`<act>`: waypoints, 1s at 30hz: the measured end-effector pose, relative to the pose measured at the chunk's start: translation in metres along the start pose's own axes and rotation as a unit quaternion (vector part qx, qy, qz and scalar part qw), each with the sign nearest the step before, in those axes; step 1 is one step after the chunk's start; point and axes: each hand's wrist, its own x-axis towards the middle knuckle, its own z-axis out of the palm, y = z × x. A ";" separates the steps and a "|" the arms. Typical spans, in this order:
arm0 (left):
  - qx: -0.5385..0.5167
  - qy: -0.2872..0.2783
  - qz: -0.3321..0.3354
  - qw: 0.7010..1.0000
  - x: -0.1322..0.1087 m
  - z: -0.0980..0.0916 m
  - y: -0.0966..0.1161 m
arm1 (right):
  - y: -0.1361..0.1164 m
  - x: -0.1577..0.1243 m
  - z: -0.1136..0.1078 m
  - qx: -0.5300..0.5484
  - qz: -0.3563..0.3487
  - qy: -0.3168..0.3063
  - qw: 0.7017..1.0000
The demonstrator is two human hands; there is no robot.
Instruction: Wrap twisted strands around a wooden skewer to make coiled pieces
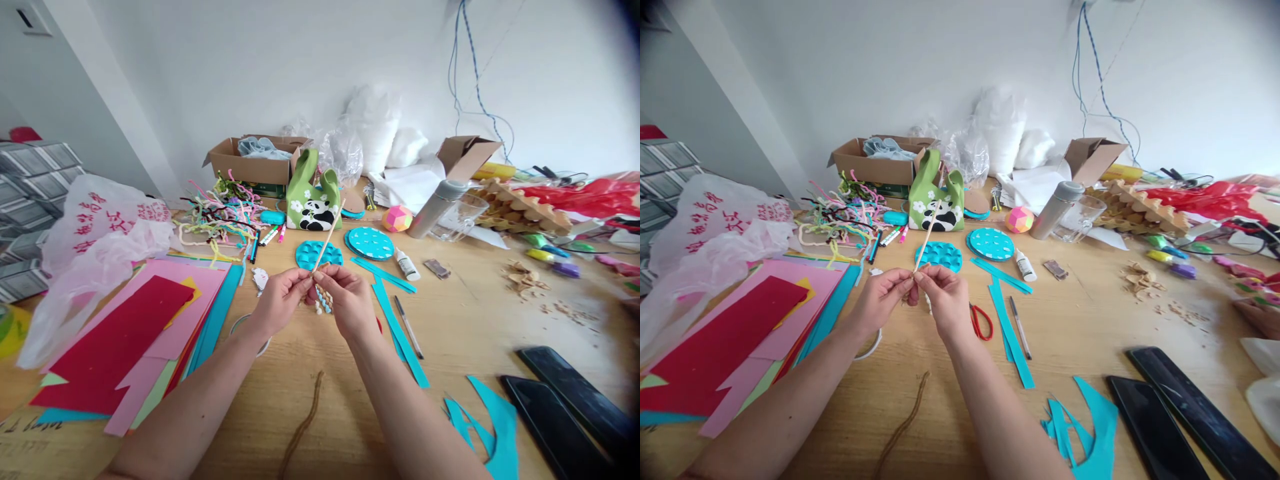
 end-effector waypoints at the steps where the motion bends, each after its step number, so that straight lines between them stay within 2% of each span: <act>1: -0.005 -0.002 -0.004 1.000 0.000 0.000 0.000 | 0.000 0.000 0.000 -0.001 0.000 0.000 1.000; 4: -0.039 -0.019 -0.024 0.999 0.000 -0.001 -0.001 | -0.001 0.001 -0.001 -0.001 -0.001 -0.022 1.000; 7: -0.131 -0.062 -0.063 0.987 0.001 -0.003 -0.006 | -0.001 0.000 -0.001 -0.007 0.006 -0.043 0.999; 11: -0.228 -0.089 -0.103 0.964 0.003 -0.004 -0.013 | 0.001 0.001 -0.003 -0.018 0.005 -0.021 1.000; 13: -0.204 -0.068 -0.095 0.972 0.004 -0.003 -0.015 | 0.003 0.002 -0.004 -0.030 -0.001 0.007 1.000; 16: -0.118 -0.008 -0.064 0.991 0.005 -0.002 -0.016 | 0.007 0.004 -0.005 -0.056 -0.019 0.041 0.997; 21: -0.023 0.032 -0.032 0.999 0.004 -0.001 -0.014 | 0.007 0.003 -0.002 -0.046 -0.006 0.044 0.998; 25: -0.009 0.041 -0.014 0.999 0.003 0.000 -0.015 | 0.005 0.003 -0.001 -0.001 0.013 0.040 0.999; 30: -0.050 0.060 -0.021 0.997 0.002 0.006 -0.017 | 0.006 0.004 -0.001 0.015 0.011 0.045 0.999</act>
